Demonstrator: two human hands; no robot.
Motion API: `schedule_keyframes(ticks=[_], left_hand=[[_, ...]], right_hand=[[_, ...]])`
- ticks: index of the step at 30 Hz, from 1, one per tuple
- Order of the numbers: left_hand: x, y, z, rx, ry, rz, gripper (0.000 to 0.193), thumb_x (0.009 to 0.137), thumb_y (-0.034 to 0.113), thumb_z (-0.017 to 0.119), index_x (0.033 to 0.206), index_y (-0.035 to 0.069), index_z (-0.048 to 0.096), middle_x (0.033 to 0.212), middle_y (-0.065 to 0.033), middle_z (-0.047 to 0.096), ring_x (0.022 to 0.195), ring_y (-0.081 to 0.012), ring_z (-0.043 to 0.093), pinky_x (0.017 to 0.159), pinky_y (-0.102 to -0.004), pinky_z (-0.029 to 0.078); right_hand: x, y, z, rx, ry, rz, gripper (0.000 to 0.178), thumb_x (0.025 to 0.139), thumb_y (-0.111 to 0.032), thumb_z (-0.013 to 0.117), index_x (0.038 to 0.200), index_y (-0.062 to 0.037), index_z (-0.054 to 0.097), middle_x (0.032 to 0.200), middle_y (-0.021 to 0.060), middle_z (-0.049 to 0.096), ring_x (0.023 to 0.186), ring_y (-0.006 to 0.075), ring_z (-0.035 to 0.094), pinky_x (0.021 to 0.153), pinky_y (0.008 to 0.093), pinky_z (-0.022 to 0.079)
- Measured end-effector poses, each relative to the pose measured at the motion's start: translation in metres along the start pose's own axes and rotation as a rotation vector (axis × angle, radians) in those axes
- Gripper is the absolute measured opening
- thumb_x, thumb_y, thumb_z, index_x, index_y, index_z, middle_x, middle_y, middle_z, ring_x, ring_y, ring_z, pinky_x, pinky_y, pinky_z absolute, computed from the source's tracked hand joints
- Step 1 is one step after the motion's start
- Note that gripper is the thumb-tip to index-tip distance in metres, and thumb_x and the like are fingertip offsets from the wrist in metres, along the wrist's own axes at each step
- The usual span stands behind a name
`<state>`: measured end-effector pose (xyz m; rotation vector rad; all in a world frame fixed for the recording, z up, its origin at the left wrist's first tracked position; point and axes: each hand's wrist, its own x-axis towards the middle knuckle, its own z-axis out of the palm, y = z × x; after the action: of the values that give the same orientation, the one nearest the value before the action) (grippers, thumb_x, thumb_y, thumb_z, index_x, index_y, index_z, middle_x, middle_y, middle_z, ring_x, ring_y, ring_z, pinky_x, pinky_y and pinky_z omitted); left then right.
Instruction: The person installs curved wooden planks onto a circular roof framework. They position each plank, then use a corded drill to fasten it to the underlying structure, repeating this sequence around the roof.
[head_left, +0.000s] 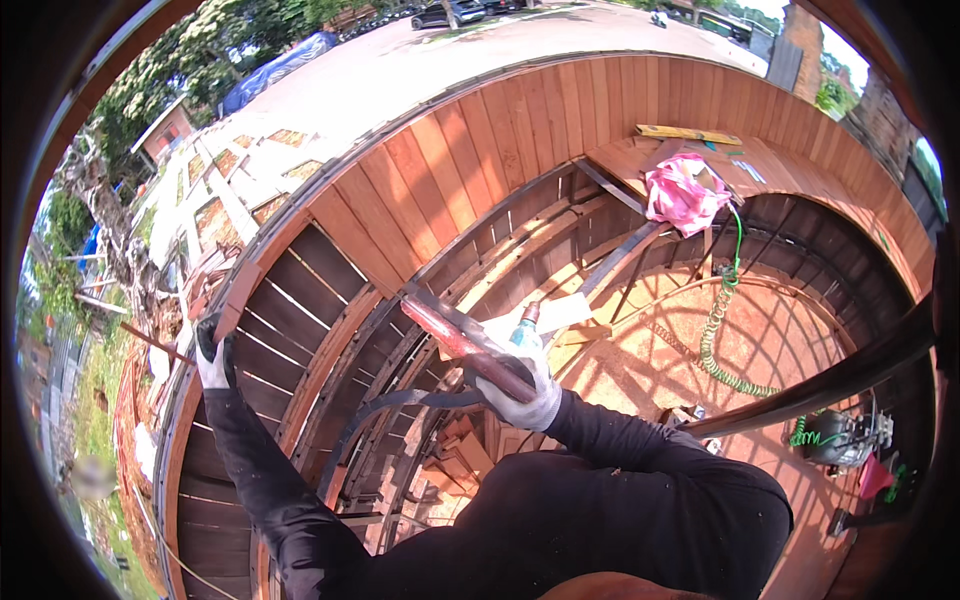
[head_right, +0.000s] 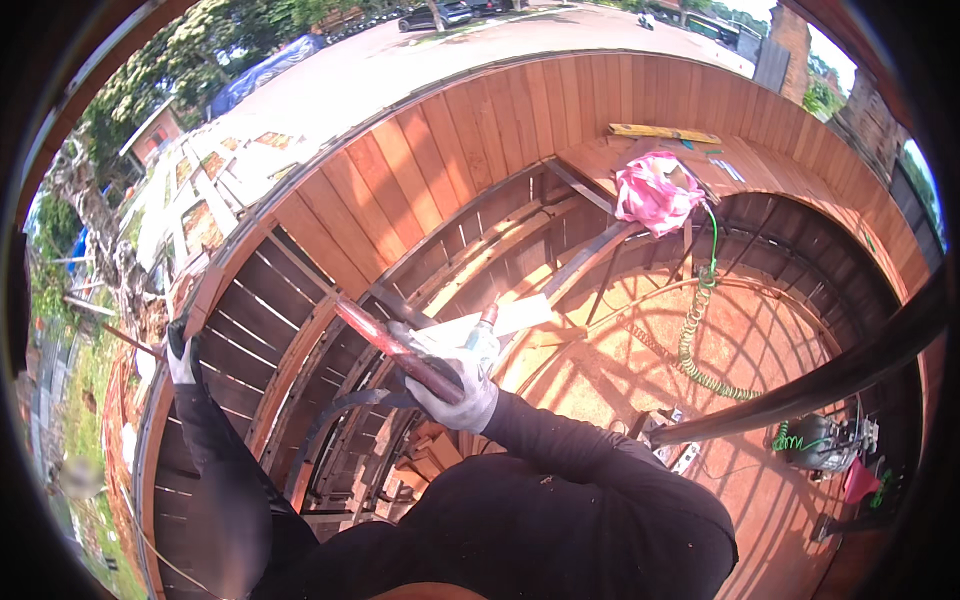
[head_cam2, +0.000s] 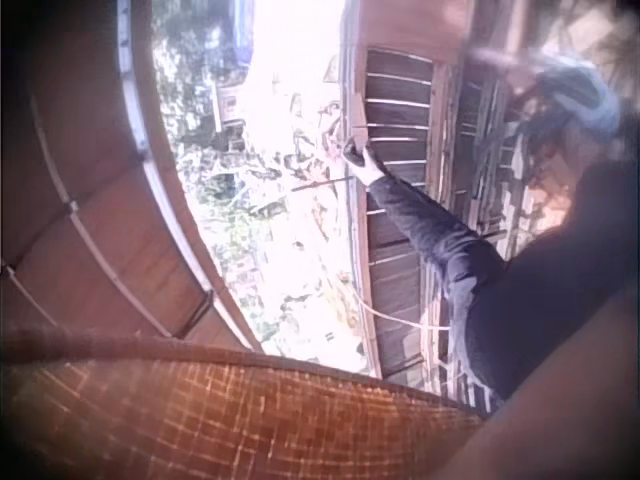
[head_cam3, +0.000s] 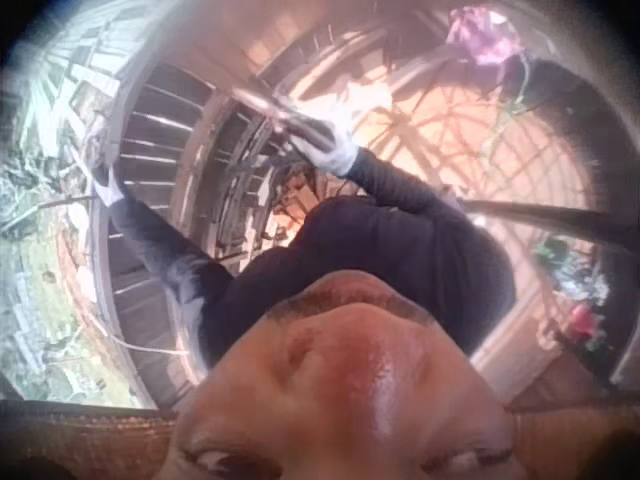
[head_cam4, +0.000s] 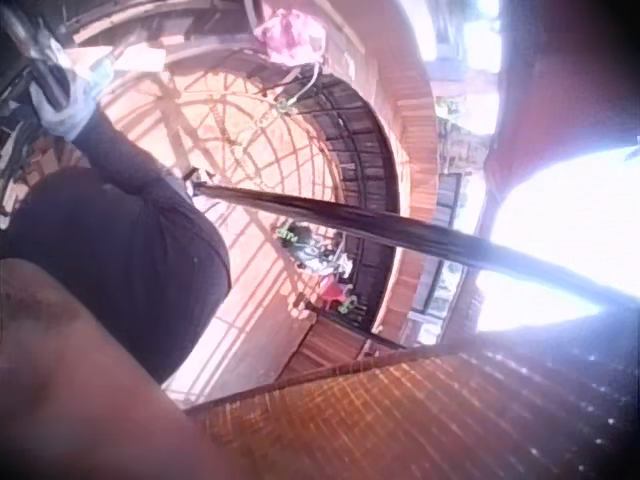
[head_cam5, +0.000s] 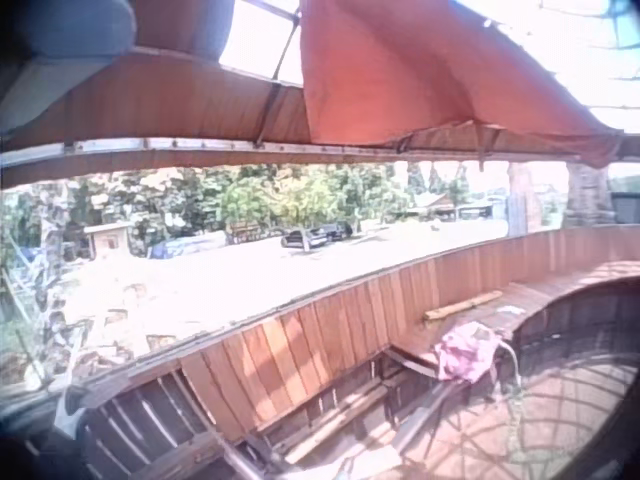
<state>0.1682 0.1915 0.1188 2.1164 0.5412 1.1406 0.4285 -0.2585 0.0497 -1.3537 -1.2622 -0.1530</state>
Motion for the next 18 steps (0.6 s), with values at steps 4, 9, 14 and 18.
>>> schedule_keyframes(ticks=[4,9,14,18], left_hand=[[-0.102,0.065,0.07,-0.167,-0.177,-0.098,0.044,0.076,0.004,0.069,0.118,-0.001,0.055,0.109,-0.0079,0.059,0.097,-0.0166,0.058,0.089,-0.0314,0.047],[-0.174,0.135,0.199,-0.523,-0.277,-0.421,0.052,0.074,0.017,0.074,0.119,0.002,0.052,0.101,-0.0051,0.06,0.091,-0.0157,0.059,0.079,-0.0289,0.049],[-0.245,0.205,0.265,-0.879,-0.631,-0.645,0.033,0.095,0.018,0.055,0.122,0.0,0.053,0.116,-0.0087,0.06,0.103,-0.0174,0.056,0.087,-0.0299,0.044],[-0.257,0.208,0.285,-0.666,-0.896,-0.483,0.037,0.093,0.011,0.057,0.127,0.003,0.047,0.117,-0.0097,0.056,0.103,-0.0167,0.055,0.091,-0.0306,0.043]], right_hand=[[-0.023,-0.012,-0.045,0.264,-0.147,0.275,0.057,0.085,-0.009,0.061,0.14,-0.0029,0.044,0.125,0.0166,0.059,0.11,0.0266,0.061,0.094,0.0333,0.046],[-0.032,-0.022,-0.054,0.184,-0.127,0.195,0.062,0.086,-0.012,0.063,0.143,-0.0037,0.04,0.122,0.0174,0.061,0.102,0.0258,0.065,0.089,0.0314,0.049],[-0.042,-0.024,-0.057,0.259,-0.169,0.262,0.072,0.081,-0.016,0.071,0.145,-0.0067,0.037,0.109,0.0139,0.067,0.095,0.024,0.067,0.09,0.0315,0.049],[-0.045,-0.023,-0.067,0.254,-0.13,0.246,0.07,0.081,-0.013,0.071,0.143,-0.0068,0.04,0.103,0.0127,0.068,0.087,0.0205,0.068,0.082,0.0299,0.051]])
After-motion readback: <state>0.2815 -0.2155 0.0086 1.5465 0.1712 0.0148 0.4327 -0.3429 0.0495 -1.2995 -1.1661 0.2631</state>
